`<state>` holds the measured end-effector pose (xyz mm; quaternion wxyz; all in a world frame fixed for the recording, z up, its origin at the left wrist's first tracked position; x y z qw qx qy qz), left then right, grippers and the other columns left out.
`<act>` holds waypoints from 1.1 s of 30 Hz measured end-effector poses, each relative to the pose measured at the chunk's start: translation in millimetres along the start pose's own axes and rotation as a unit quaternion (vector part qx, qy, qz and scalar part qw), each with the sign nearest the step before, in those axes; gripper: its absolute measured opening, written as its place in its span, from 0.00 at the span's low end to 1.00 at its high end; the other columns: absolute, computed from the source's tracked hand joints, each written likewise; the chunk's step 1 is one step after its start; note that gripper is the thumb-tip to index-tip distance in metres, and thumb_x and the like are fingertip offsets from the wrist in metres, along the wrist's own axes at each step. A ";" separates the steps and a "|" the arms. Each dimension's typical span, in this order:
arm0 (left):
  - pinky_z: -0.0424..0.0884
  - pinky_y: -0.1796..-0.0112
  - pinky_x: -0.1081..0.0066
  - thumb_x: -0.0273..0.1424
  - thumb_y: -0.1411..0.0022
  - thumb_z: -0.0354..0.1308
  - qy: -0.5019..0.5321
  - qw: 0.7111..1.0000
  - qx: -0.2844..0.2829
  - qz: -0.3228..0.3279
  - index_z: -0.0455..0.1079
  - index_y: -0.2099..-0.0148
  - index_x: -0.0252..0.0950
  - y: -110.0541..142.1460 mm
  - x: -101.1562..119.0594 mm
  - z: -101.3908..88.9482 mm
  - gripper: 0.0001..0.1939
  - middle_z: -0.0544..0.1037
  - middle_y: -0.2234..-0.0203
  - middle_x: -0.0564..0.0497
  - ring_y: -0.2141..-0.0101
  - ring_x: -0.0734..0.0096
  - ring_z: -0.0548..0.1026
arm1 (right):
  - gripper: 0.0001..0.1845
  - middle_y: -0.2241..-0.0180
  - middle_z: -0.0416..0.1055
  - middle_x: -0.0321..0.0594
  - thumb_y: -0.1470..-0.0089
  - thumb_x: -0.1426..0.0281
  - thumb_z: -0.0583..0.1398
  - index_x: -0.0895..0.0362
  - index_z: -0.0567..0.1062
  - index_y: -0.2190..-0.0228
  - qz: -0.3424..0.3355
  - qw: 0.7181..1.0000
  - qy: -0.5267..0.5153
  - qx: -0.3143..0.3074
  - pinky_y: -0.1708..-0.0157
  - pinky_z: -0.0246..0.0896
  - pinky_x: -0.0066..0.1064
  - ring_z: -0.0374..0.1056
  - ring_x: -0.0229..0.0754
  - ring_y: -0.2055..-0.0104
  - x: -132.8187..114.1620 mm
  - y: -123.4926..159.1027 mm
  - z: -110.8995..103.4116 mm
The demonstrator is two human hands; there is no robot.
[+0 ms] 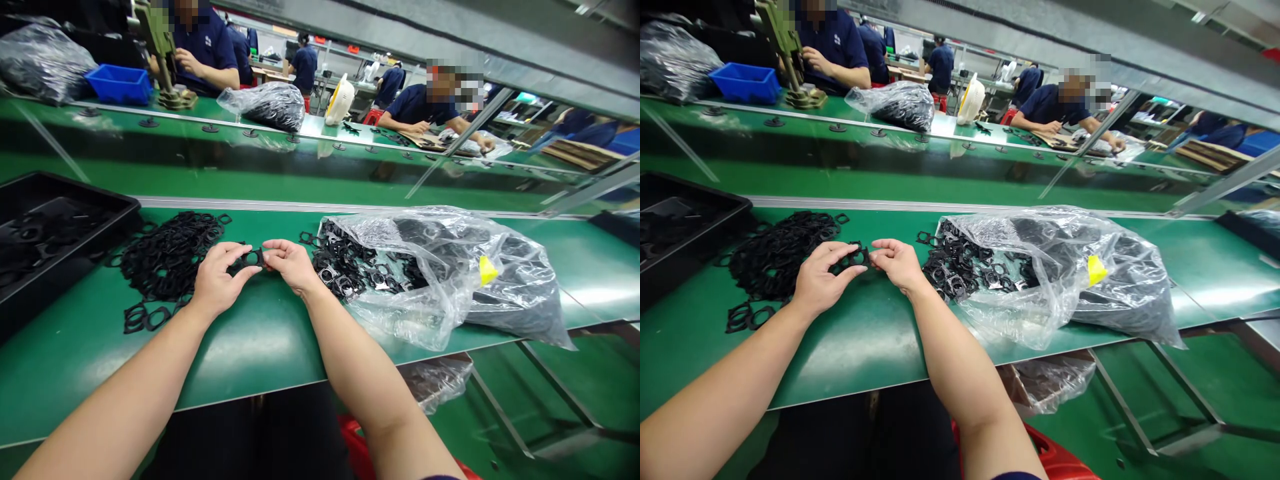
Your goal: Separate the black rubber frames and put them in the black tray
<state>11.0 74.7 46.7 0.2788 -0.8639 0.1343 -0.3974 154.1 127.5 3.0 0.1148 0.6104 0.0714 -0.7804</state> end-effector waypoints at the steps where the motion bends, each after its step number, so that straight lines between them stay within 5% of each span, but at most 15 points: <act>1: 0.68 0.54 0.64 0.42 0.46 0.61 0.004 1.000 0.009 0.004 0.73 0.53 0.40 0.1 1.6 -1.9 0.19 0.75 0.61 0.48 0.58 0.65 0.73 | 0.19 0.80 0.72 0.31 0.64 0.70 0.68 0.59 0.72 0.67 -0.003 1.000 0.007 0.004 0.75 0.61 0.24 0.65 0.30 0.78 -0.4 0.1 -0.1; 25: 0.70 0.56 0.64 0.41 0.47 0.62 0.020 0.999 -0.011 -0.045 0.74 0.55 0.41 -0.7 -6.5 3.7 0.18 0.75 0.62 0.49 0.60 0.65 0.74 | 0.24 0.76 0.76 0.35 0.68 0.69 0.71 0.59 0.74 0.65 0.031 0.994 -0.107 -0.012 0.76 0.61 0.23 0.66 0.32 0.78 4.2 3.5 6.8; 33: 0.76 0.65 0.66 0.39 0.49 0.63 0.148 0.984 0.001 -0.104 0.74 0.54 0.38 4.8 -18.2 11.1 0.20 0.71 0.62 0.49 0.69 0.72 0.74 | 0.19 0.76 0.74 0.34 0.66 0.68 0.70 0.59 0.76 0.68 0.007 0.996 -0.090 -0.007 0.75 0.63 0.23 0.66 0.31 0.76 2.1 3.7 8.2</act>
Point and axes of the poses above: each hand's wrist, its own y-axis away from the middle knuckle, its own z-axis out of the palm, x = y × z, the point moved 8 cm from there along -y, towards the middle knuckle
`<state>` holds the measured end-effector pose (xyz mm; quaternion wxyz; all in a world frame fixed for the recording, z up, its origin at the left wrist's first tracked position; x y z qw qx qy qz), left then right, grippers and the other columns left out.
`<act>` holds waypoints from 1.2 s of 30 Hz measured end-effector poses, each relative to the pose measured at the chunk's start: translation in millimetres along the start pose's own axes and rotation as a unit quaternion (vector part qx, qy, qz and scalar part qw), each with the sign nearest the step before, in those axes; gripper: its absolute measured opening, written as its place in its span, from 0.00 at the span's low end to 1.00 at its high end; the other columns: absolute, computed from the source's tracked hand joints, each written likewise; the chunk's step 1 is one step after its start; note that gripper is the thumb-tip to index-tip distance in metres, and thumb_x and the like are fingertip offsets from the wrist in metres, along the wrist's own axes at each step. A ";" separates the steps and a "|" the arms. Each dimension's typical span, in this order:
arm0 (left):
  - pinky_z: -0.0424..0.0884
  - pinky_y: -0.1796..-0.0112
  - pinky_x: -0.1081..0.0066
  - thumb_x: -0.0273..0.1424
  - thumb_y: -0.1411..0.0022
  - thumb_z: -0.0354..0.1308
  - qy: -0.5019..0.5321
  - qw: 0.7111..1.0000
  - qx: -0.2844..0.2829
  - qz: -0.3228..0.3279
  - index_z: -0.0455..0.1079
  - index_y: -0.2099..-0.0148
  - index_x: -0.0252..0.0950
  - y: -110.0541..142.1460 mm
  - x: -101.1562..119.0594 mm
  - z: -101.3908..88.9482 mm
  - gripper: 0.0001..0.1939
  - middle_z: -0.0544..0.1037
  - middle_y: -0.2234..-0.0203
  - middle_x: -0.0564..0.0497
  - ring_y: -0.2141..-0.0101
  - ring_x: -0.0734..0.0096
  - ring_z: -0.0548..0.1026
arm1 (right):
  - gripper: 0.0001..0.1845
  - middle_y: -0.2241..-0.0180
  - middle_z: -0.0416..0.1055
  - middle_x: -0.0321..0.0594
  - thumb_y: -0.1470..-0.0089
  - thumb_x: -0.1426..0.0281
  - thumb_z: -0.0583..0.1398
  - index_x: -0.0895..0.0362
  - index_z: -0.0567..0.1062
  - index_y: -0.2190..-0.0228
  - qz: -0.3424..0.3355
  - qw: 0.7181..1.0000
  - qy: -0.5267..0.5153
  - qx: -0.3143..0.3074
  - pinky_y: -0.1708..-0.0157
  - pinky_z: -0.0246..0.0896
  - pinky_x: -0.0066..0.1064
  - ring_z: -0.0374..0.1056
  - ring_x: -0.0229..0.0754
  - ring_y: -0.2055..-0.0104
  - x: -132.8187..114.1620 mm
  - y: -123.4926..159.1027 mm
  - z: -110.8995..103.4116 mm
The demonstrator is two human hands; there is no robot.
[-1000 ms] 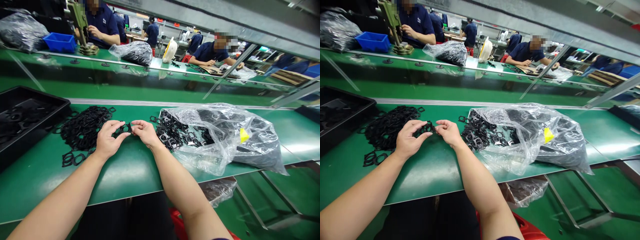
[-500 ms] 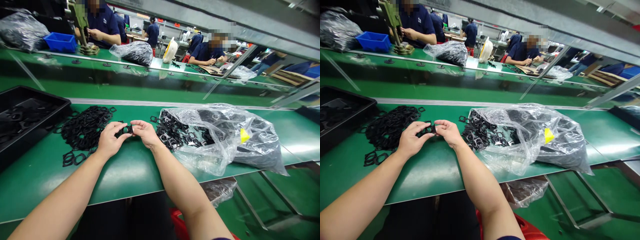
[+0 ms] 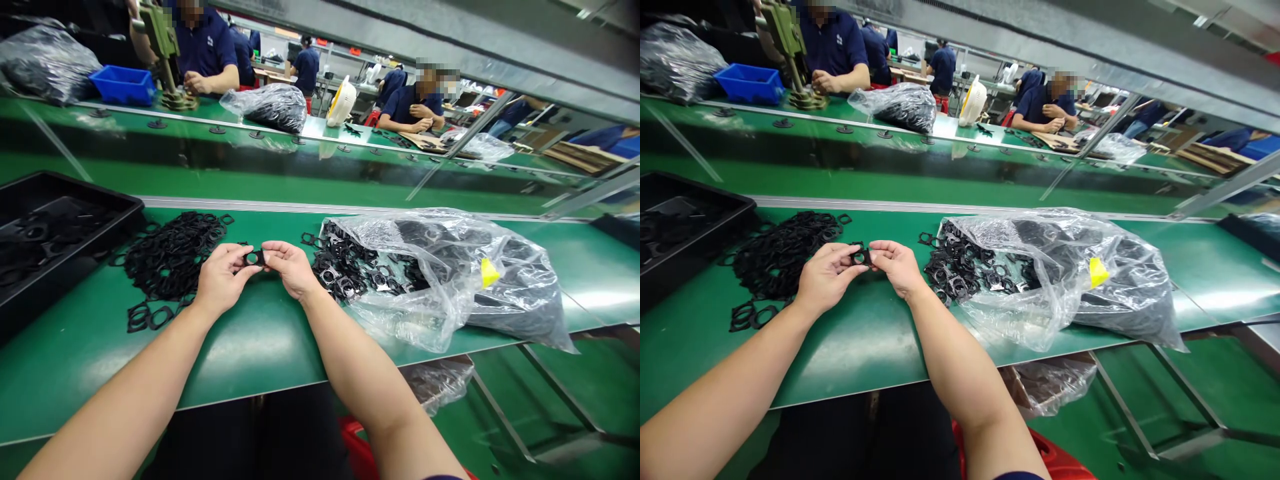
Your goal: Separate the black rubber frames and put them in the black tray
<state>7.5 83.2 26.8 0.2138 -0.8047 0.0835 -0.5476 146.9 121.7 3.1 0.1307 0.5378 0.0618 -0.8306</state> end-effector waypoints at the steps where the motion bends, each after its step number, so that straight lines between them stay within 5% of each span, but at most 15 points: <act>1: 0.76 0.65 0.66 0.38 0.49 0.63 -0.011 1.000 0.001 0.003 0.74 0.55 0.38 0.1 1.1 -0.5 0.19 0.71 0.62 0.49 0.70 0.73 0.74 | 0.18 0.76 0.74 0.34 0.64 0.67 0.70 0.59 0.76 0.68 0.000 1.000 0.006 -0.007 0.74 0.63 0.23 0.66 0.31 0.76 -0.3 0.3 1.2; 7: 0.75 0.64 0.66 0.38 0.51 0.64 0.010 1.000 0.007 -0.006 0.72 0.53 0.38 -0.8 1.6 -1.4 0.21 0.71 0.59 0.48 0.68 0.72 0.74 | 0.18 0.74 0.73 0.33 0.67 0.68 0.71 0.59 0.77 0.69 0.005 0.999 0.029 -0.028 0.73 0.65 0.25 0.67 0.31 0.75 -0.5 0.3 4.3; 10: 0.75 0.66 0.66 0.39 0.54 0.66 0.126 0.986 0.019 -0.107 0.69 0.50 0.34 -1.4 -13.6 0.2 0.28 0.73 0.61 0.47 0.71 0.73 0.75 | 0.18 0.76 0.71 0.32 0.67 0.68 0.71 0.59 0.76 0.70 -0.006 0.999 0.032 -0.011 0.74 0.65 0.24 0.66 0.30 0.77 -2.2 -0.6 1.6; 15: 0.73 0.69 0.70 0.39 0.57 0.68 0.217 0.945 0.045 -0.242 0.73 0.63 0.29 1.9 -32.6 2.3 0.21 0.76 0.75 0.51 0.76 0.74 0.73 | 0.18 0.76 0.71 0.32 0.67 0.69 0.71 0.60 0.75 0.70 -0.005 0.999 0.037 -0.019 0.75 0.65 0.24 0.68 0.31 0.77 -1.9 -0.9 2.2; 27: 0.71 0.74 0.73 0.37 0.58 0.69 0.220 0.937 0.038 -0.269 0.75 0.58 0.30 2.8 -33.9 2.0 0.24 0.79 0.75 0.49 0.78 0.76 0.72 | 0.21 0.73 0.73 0.33 0.65 0.69 0.70 0.58 0.77 0.64 0.012 0.996 0.047 -0.075 0.71 0.68 0.26 0.70 0.32 0.73 4.0 0.9 7.0; 36: 0.72 0.74 0.75 0.28 0.60 0.70 0.308 0.894 0.026 -0.324 0.75 0.63 0.29 4.8 -36.7 5.8 0.18 0.78 0.76 0.49 0.78 0.76 0.73 | 0.21 0.73 0.74 0.34 0.65 0.68 0.70 0.59 0.78 0.64 0.011 0.995 0.068 -0.079 0.69 0.67 0.27 0.69 0.32 0.73 5.9 -0.1 7.2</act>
Point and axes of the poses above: each hand's wrist, its own y-axis away from the middle knuckle, its own z-axis out of the palm, x = y × z, the point moved 8 cm from there along -y, towards the middle knuckle
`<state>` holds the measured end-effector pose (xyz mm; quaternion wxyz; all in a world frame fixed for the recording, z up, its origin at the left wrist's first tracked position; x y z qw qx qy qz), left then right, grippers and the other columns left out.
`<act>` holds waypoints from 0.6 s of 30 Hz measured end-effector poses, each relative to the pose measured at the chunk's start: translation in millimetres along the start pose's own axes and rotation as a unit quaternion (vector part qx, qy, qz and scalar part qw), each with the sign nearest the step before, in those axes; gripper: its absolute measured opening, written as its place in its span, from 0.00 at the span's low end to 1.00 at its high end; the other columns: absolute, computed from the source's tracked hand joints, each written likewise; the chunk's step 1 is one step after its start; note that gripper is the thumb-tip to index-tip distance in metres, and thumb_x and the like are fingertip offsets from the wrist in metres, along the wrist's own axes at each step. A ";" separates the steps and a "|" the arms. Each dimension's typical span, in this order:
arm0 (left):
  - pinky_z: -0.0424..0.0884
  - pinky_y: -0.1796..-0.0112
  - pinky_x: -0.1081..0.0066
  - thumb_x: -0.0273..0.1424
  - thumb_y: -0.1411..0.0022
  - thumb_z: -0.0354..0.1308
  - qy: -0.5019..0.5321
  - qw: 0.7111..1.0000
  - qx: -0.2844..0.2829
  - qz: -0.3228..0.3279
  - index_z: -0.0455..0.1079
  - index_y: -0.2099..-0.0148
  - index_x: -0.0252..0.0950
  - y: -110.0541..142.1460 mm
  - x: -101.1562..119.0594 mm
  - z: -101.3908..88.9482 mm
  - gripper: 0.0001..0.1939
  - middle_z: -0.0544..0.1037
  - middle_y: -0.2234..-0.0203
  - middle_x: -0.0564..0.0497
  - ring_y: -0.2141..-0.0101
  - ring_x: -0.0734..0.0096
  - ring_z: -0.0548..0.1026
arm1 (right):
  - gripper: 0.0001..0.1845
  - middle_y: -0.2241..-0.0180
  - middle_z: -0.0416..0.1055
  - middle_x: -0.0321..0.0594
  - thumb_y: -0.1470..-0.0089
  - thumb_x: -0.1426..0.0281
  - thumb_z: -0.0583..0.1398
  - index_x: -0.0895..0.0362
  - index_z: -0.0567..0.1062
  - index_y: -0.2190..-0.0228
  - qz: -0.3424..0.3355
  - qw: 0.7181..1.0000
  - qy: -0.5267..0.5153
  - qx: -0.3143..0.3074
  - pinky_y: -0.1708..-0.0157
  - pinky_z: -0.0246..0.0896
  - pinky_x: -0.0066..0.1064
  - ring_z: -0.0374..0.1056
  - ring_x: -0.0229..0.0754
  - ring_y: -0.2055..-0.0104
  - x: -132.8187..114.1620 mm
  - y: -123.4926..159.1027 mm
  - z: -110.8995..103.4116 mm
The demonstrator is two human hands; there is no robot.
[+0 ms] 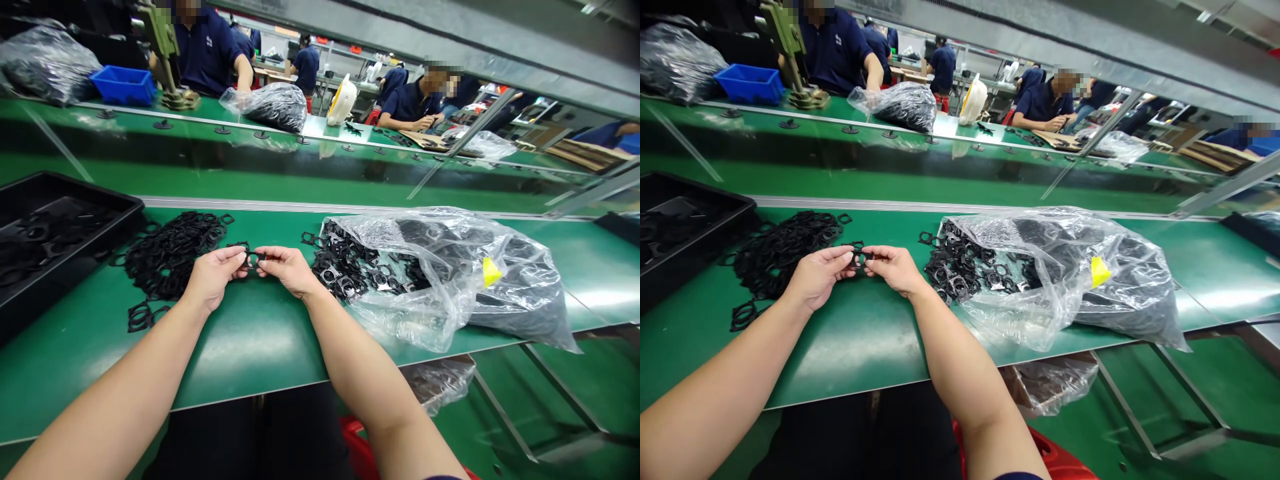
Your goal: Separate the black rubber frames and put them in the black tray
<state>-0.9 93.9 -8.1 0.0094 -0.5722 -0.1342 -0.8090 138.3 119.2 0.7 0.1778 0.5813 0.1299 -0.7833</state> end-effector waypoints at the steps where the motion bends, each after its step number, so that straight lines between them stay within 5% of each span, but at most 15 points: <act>1: 0.72 0.74 0.75 0.27 0.60 0.70 0.011 1.000 -0.003 -0.006 0.75 0.63 0.29 0.3 -0.3 0.4 0.18 0.78 0.76 0.49 0.78 0.76 0.74 | 0.21 0.73 0.74 0.34 0.65 0.67 0.70 0.59 0.78 0.64 -0.002 1.000 0.003 -0.001 0.69 0.67 0.27 0.69 0.32 0.73 0.0 -0.1 0.1; 18: 0.70 0.68 0.74 0.35 0.58 0.71 0.037 0.992 -0.106 -0.057 0.75 0.66 0.31 0.8 -9.3 10.3 0.17 0.79 0.73 0.48 0.71 0.73 0.75 | 0.23 0.75 0.74 0.33 0.65 0.67 0.71 0.60 0.77 0.64 0.005 1.000 0.012 -0.006 0.69 0.67 0.27 0.68 0.31 0.76 3.1 -0.3 1.3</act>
Point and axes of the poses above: each hand's wrist, its own y-axis away from the middle knuckle, its own z-axis out of the palm, x = y × z, the point moved 8 cm from there along -y, towards the middle knuckle
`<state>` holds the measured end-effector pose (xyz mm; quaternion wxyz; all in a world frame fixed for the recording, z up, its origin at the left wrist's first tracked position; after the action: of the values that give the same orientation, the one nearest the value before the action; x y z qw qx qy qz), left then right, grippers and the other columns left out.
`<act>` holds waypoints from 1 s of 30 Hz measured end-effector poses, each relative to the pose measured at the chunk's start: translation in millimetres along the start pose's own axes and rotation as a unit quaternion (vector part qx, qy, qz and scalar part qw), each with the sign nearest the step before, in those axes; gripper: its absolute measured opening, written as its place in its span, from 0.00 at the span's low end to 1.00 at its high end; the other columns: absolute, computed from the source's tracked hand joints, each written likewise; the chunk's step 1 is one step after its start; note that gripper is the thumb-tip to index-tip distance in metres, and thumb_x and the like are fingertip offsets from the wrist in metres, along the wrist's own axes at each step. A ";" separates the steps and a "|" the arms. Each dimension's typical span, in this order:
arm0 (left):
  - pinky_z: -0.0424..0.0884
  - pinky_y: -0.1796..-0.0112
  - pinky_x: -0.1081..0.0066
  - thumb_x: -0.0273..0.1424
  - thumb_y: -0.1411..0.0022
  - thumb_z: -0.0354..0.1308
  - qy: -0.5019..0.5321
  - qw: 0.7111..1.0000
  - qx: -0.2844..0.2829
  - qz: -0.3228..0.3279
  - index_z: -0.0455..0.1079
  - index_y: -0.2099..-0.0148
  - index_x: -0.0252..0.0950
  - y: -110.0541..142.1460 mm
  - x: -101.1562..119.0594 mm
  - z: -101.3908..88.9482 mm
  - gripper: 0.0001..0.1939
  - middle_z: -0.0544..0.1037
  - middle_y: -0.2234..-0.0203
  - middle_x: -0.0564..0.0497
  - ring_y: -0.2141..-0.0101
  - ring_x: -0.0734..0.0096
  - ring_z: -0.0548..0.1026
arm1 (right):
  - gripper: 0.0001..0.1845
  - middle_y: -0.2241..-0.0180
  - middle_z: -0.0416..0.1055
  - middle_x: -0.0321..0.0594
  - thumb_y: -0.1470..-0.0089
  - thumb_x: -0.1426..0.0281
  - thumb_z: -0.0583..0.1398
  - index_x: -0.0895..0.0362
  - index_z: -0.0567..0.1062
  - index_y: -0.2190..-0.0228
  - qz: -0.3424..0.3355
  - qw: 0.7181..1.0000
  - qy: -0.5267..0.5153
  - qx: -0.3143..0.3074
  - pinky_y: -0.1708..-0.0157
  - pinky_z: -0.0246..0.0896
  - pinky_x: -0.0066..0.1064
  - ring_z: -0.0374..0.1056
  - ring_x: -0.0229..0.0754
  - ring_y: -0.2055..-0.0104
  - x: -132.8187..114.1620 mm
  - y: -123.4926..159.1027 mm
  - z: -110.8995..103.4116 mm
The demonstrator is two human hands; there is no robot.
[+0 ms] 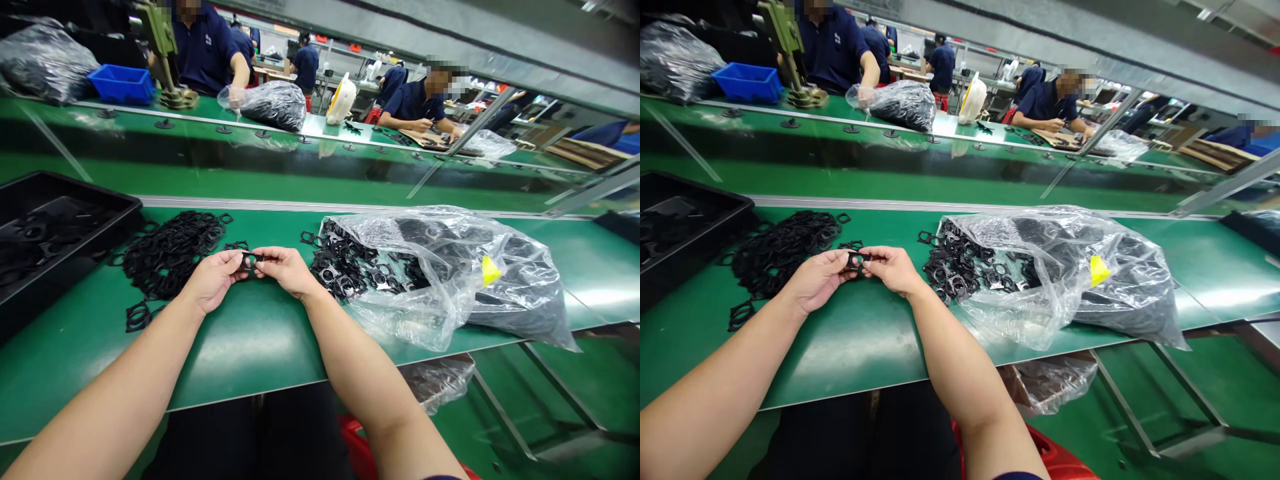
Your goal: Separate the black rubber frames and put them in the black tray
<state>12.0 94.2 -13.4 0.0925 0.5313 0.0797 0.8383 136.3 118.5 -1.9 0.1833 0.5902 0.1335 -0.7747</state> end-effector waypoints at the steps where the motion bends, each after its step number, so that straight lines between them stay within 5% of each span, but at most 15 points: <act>1: 0.70 0.68 0.74 0.35 0.59 0.71 0.007 1.000 -0.003 0.001 0.75 0.66 0.31 0.1 0.3 0.6 0.17 0.79 0.73 0.48 0.71 0.73 0.75 | 0.23 0.75 0.74 0.33 0.66 0.66 0.71 0.60 0.77 0.64 0.001 1.000 -0.002 -0.002 0.69 0.67 0.27 0.68 0.32 0.75 -0.2 0.1 0.4; 12: 0.65 0.75 0.78 0.28 0.58 0.70 0.031 0.996 0.051 0.073 0.72 0.64 0.33 2.3 11.5 -2.4 0.16 0.76 0.77 0.53 0.75 0.78 0.72 | 0.23 0.72 0.76 0.36 0.67 0.65 0.71 0.60 0.78 0.65 0.002 1.000 -0.025 -0.005 0.70 0.69 0.28 0.70 0.34 0.73 -6.8 3.9 5.7; 21: 0.69 0.71 0.76 0.30 0.50 0.65 0.023 1.000 0.000 -0.001 0.73 0.60 0.32 -0.2 1.9 1.0 0.13 0.77 0.71 0.49 0.72 0.75 0.74 | 0.22 0.74 0.74 0.35 0.65 0.65 0.71 0.59 0.77 0.64 -0.012 1.000 0.003 0.011 0.70 0.68 0.28 0.67 0.32 0.75 -6.0 1.5 -0.2; 30: 0.69 0.72 0.75 0.25 0.55 0.68 0.102 0.993 -0.030 -0.049 0.73 0.63 0.33 1.5 -2.7 3.8 0.14 0.75 0.76 0.52 0.75 0.76 0.72 | 0.22 0.74 0.74 0.35 0.64 0.66 0.71 0.59 0.77 0.64 0.002 1.000 -0.019 -0.012 0.69 0.68 0.29 0.69 0.33 0.74 -6.0 4.9 6.2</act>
<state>16.4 92.2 -13.8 0.1412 0.4354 0.0895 0.8846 134.5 112.3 5.6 0.1943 0.5732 0.1387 -0.7839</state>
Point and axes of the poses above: each hand's wrist, its own y-axis away from the middle knuckle, its own z-axis out of the palm, x = y × z, the point moved 8 cm from there along -y, towards the middle knuckle
